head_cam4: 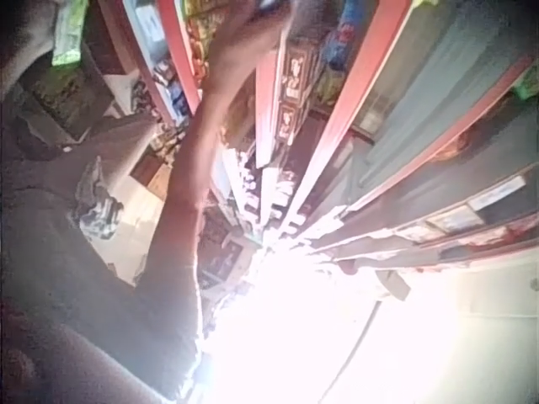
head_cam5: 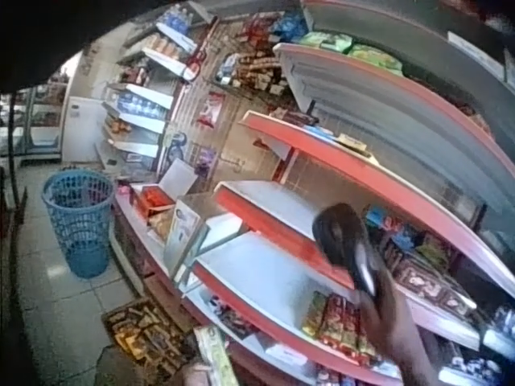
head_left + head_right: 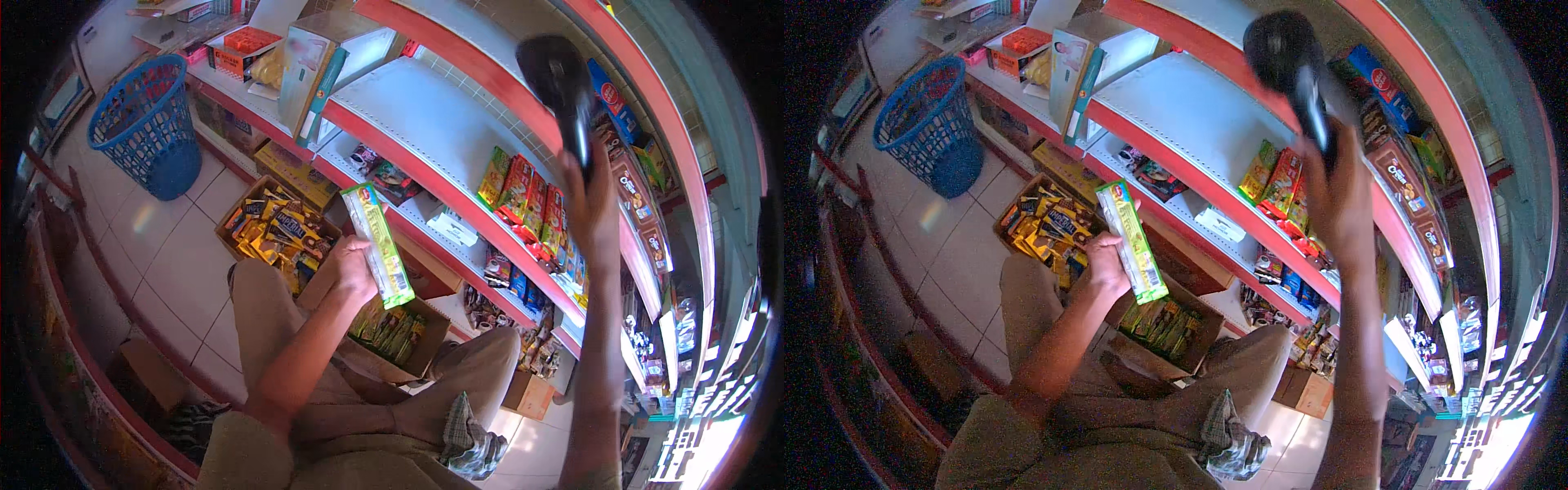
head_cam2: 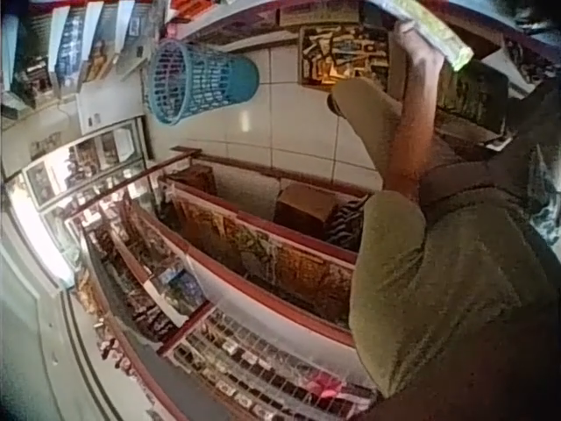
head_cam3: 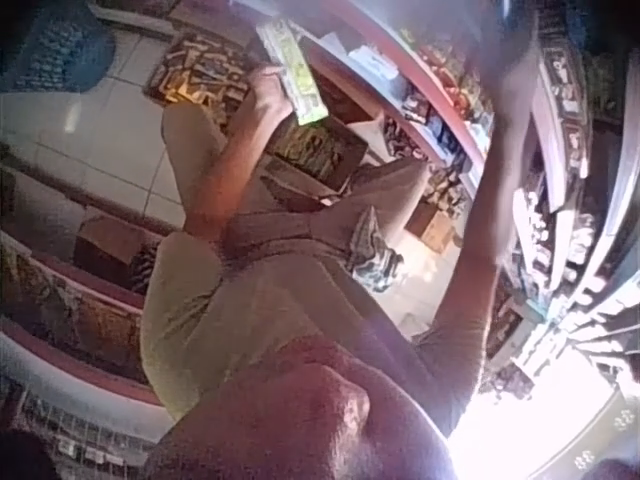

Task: The recorder scans snack packages from a box with a handheld scanner, wipes them with a cloth, and places them on store shelves.

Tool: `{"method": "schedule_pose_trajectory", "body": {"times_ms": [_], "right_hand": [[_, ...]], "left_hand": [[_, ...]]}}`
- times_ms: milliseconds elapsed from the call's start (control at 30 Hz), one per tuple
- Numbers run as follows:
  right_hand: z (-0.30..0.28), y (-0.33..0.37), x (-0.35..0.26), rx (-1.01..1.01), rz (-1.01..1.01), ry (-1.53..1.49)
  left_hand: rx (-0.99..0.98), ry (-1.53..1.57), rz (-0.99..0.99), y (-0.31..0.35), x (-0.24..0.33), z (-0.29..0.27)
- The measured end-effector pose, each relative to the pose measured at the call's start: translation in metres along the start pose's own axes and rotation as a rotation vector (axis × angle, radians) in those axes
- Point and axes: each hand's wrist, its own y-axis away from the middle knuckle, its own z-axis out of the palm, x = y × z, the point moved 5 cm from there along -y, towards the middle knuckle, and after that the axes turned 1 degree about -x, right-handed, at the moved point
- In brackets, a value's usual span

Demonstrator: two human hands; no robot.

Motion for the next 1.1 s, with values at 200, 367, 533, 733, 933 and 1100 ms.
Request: {"method": "schedule_pose_trajectory", "body": {"times_ms": [200, 367, 533, 733, 933, 1100], "right_hand": [[0.057, 0.190, -0.073, -0.244, 0.396, -0.478], [0.108, 0.284, -0.089, -0.338, 1.120, -1.065], [0.090, 0.279, -0.068, -0.164, 0.990, -1.079], [0.084, 0.248, -0.052, 0.020, 0.860, -0.704], [0.091, 0.241, -0.054, 0.010, 0.896, -0.759], [0.090, 0.240, -0.055, -0.043, 0.909, -0.707]], "left_hand": [[0.355, -0.262, -0.097, 0.005, -0.012, -0.019], [0.216, -0.089, -0.018, 0.019, -0.025, 0.003], [0.227, -0.069, -0.062, 0.021, -0.033, 0.011], [0.232, -0.065, -0.080, 0.020, -0.034, 0.011], [0.186, -0.077, -0.063, 0.022, -0.034, 0.009], [0.212, -0.064, -0.082, 0.022, -0.035, 0.010]]}}
